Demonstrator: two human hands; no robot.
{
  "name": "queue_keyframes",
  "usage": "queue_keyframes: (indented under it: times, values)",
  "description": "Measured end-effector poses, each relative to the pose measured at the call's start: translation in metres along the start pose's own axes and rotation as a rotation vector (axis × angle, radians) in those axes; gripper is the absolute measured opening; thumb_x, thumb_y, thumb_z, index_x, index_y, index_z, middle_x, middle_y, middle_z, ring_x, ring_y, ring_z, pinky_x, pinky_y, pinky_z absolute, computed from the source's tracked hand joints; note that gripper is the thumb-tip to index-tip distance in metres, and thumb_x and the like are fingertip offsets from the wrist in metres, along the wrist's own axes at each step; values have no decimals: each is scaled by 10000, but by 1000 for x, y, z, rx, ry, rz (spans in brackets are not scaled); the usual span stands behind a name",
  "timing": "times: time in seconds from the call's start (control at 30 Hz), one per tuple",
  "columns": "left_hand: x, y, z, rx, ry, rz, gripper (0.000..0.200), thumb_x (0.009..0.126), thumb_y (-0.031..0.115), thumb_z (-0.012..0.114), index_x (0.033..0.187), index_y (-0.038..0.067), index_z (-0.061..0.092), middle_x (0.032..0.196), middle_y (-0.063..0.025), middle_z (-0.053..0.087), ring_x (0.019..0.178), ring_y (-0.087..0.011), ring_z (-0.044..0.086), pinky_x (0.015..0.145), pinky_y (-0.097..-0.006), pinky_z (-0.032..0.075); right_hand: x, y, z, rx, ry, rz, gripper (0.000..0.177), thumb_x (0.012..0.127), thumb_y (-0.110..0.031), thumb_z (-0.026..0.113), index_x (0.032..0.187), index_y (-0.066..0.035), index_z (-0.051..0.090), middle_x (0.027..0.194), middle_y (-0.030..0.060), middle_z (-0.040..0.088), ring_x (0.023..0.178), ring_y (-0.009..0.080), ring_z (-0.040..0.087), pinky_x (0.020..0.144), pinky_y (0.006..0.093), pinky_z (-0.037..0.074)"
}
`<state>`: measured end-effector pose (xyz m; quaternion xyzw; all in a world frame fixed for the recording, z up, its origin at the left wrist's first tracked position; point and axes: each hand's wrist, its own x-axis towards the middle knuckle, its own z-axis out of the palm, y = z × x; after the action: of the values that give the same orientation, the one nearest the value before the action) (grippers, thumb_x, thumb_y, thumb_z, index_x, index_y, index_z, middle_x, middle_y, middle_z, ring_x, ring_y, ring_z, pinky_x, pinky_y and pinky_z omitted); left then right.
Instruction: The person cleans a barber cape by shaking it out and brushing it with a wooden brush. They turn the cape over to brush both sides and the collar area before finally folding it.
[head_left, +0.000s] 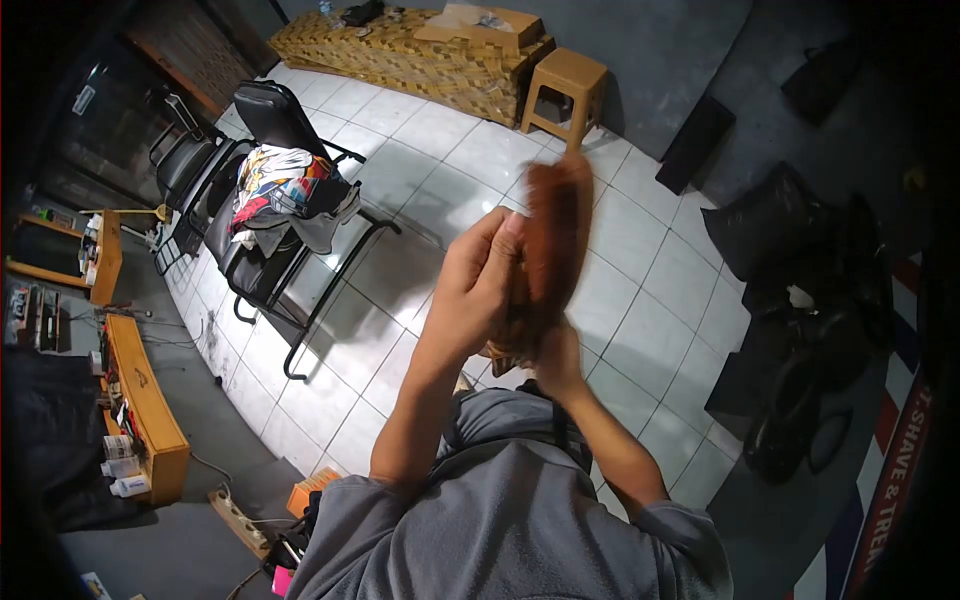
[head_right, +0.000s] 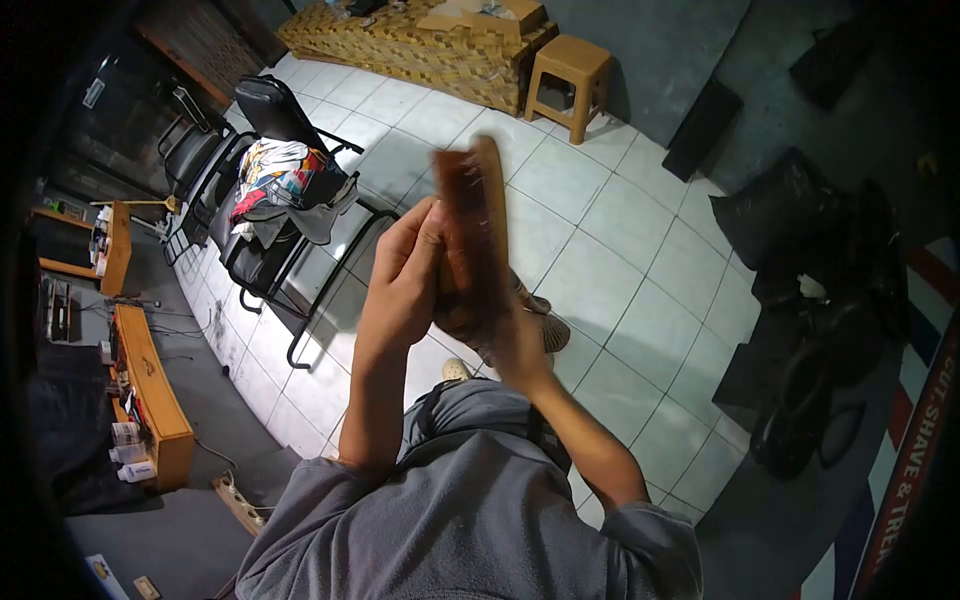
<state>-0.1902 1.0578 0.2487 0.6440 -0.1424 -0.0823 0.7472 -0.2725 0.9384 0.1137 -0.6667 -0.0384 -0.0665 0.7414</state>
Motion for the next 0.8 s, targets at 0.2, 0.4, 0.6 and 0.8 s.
queue_keyframes:
  times: [0.2,0.4,0.6,0.8]
  values:
    - [-1,16,-28,-137,173,171,218,966,228,475,907,40,567,779,29,521,727,-29,462,628,-185,389,-36,155,-30,-974,-492,490,338,938,-282,419,1201,-75,464,956,215,620,794,459,579,701,490,477]
    - [-8,57,-60,-463,509,257,225,978,242,433,1014,42,528,766,-37,587,595,-103,571,535,-231,494,-124,270,-142,-1272,-715,883,448,931,-429,367,1204,-105,513,898,229,643,848,345,645,722,468,508]
    - [-12,21,-74,-242,291,167,246,953,263,499,1024,38,567,870,-11,586,732,-64,565,625,-202,476,-50,187,-97,-807,31,386,529,970,-433,305,800,11,537,687,161,577,637,304,578,618,384,457]
    - [-9,9,-60,-106,168,107,232,977,247,455,935,40,552,793,42,509,674,-10,460,579,-165,393,17,-15,26,203,-88,324,407,975,-416,347,946,-33,481,629,-6,482,462,96,404,432,261,344]
